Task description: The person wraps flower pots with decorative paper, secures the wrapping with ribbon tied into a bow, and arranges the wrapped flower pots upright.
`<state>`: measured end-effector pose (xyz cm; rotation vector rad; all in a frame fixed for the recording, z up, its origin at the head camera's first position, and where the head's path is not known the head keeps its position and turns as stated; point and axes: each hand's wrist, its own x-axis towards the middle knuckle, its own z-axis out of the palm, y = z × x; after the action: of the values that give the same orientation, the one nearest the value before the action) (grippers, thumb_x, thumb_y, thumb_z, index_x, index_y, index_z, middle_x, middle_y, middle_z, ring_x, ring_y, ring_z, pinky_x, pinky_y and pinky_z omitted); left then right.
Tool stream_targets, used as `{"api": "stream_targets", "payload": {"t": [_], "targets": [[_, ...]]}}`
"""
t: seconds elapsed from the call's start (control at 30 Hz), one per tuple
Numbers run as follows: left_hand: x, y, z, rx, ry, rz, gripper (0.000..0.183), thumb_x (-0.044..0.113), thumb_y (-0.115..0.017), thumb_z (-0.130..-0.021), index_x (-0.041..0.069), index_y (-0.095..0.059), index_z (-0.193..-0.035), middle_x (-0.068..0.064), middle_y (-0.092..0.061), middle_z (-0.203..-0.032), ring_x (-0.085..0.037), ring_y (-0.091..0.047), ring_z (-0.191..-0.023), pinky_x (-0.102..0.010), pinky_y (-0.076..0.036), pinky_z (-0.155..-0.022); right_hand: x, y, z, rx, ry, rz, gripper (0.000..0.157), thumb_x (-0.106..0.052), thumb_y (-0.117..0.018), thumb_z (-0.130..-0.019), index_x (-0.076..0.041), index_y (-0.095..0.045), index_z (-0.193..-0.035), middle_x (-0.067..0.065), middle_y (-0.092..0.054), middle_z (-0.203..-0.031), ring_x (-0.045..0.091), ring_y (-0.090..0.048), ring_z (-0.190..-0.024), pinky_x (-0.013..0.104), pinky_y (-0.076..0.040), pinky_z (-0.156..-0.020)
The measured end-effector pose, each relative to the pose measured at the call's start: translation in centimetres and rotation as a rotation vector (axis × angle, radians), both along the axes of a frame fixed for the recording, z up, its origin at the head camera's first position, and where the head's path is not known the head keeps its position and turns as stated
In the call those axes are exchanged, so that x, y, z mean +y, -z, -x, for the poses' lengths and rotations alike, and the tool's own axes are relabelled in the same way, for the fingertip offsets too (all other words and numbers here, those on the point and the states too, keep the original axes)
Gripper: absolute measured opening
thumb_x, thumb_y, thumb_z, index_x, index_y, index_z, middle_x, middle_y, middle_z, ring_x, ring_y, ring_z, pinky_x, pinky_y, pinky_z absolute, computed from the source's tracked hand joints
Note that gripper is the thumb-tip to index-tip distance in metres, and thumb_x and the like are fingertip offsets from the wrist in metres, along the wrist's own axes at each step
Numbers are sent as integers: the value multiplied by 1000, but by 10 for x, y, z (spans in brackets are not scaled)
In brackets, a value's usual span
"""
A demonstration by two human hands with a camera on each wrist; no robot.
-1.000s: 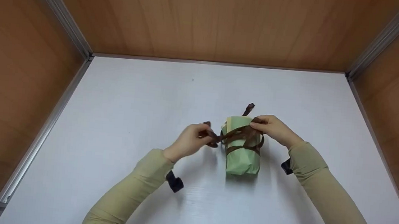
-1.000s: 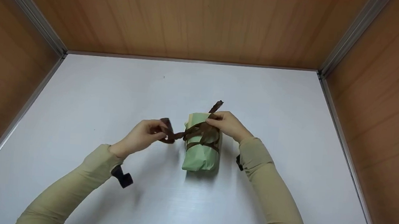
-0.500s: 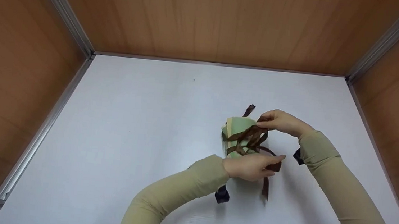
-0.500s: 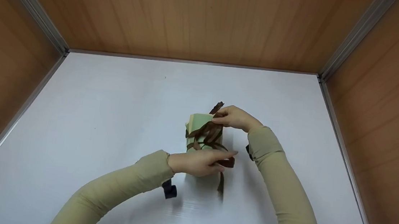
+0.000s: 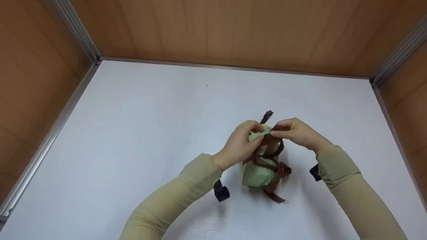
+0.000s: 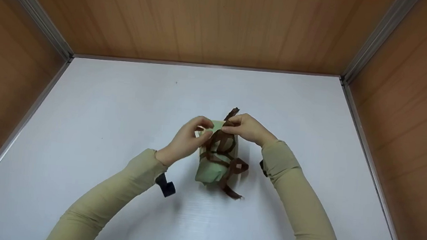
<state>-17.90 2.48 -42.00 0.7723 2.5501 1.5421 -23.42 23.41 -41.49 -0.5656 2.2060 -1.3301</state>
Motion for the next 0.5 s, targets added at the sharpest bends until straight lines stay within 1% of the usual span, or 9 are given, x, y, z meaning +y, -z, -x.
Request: {"api": "stream_targets", "payload": {"t": [0.07,0.1,0.17,0.23,0.3,0.37,0.5], "targets": [[-3,5,8,-54,-39,20,24,12,-56,-96,1,-58,-116,-13,-60,-119,-24,-53,-115,-35,-42,-100,-3,1,-3,16,7,14,26,-17,-60,-93,7,-65,-99,-3,-67,-90,9,-61,-86,25,-49,-81],[-4,8,11,-78,-36,33,27,14,-56,-96,2,-57,-120,-12,-60,-121,-24,-52,-118,-36,-41,-102,-5,1,-5,25,5,19,27,-18,-60,-93,7,-66,-101,-3,-67,-91,9,-61,-87,25,-50,-82],[-3,11,13,-122,-1,44,30,17,-56,-96,3,-58,-123,-11,-61,-123,-21,-53,-118,-33,-42,-101,-8,1,-8,37,-1,30,27,-18,-60,-94,7,-66,-102,-2,-68,-93,8,-62,-88,25,-50,-83],[0,13,14,-143,27,30,30,17,-57,-95,3,-60,-121,-10,-63,-120,-17,-57,-111,-28,-46,-95,-11,1,-9,47,5,41,26,-18,-60,-94,6,-66,-101,-2,-68,-93,9,-62,-87,25,-50,-82],[2,14,15,-145,27,-4,26,15,-58,-94,3,-63,-117,-8,-65,-115,-13,-59,-102,-22,-48,-86,-14,1,-11,57,16,53,25,-18,-60,-94,5,-67,-98,-3,-68,-91,9,-61,-84,25,-50,-79],[4,14,15,-145,5,-43,22,12,-60,-93,2,-66,-112,-8,-66,-110,-10,-58,-93,-18,-48,-77,-17,1,-13,64,37,63,23,-17,-59,-94,5,-66,-95,-4,-67,-89,10,-59,-82,25,-49,-77],[6,15,14,-136,-57,-79,17,11,-62,-91,2,-71,-103,-8,-69,-101,-6,-54,-83,-14,-44,-67,-21,1,-16,74,69,81,23,-17,-59,-94,5,-66,-95,-5,-66,-87,11,-58,-81,25,-48,-76]]}}
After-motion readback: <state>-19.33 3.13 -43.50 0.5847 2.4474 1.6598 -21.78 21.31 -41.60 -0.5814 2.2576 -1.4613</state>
